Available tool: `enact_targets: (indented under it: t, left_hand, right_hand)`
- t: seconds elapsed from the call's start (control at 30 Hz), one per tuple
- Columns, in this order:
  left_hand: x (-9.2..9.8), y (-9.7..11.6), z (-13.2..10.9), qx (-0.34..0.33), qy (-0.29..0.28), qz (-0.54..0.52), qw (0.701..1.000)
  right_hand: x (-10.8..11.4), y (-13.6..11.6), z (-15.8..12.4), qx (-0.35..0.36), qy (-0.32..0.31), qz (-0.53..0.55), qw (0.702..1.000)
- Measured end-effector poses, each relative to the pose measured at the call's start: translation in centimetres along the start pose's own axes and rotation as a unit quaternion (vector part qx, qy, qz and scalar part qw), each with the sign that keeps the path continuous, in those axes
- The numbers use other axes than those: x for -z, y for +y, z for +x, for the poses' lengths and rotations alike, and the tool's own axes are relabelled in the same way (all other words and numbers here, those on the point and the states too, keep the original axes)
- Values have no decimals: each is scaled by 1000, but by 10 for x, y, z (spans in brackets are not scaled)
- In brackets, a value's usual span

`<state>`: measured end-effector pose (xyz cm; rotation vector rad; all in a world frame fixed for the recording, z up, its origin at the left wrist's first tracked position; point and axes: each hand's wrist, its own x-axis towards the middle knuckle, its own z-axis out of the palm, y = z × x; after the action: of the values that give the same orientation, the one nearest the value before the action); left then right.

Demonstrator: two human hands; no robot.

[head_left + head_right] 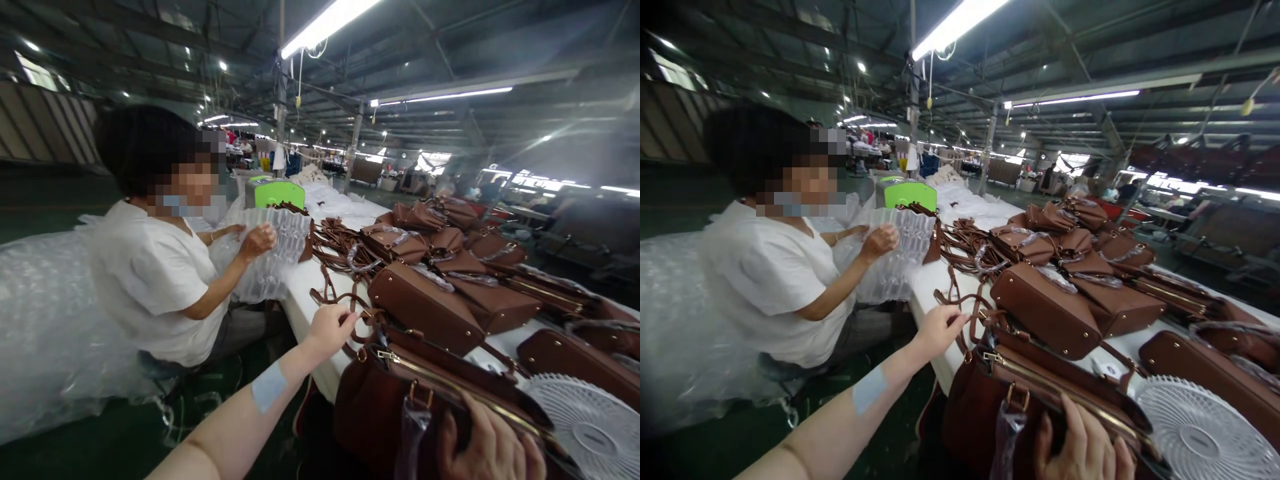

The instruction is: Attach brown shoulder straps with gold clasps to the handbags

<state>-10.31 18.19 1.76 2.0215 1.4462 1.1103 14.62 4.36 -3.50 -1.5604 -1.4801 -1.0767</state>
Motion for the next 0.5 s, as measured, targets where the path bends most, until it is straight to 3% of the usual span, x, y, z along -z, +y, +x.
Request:
enact_targets:
  t: [0.13, 0.23, 0.3, 0.4, 0.43, 0.47, 0.5]
  left_hand:
    - [42, 34, -53, -73, 55, -190, 977]
    - [76, 50, -89, -119, 39, -378, 917]
    - [94, 59, -108, -128, 25, -451, 883]
    - [102, 70, -127, -124, -18, -437, 891]
    - [98, 73, -132, -125, -47, -411, 902]
    - [92, 75, -137, -132, -82, -381, 911]
    - [83, 76, -141, -148, -117, -351, 917]
  right_hand:
    - [-12, 4, 12, -8, -25, -17, 1000]
    - [-10, 2, 21, -23, -35, -6, 999]
    - [4, -8, 25, -35, -27, 14, 999]
    - [40, -38, 25, -67, -18, 115, 991]
    - [52, -50, 23, -75, -59, 195, 976]
    - [64, -62, 19, -85, -138, 297, 941]
    - [73, -74, 14, -112, -232, 399, 880]
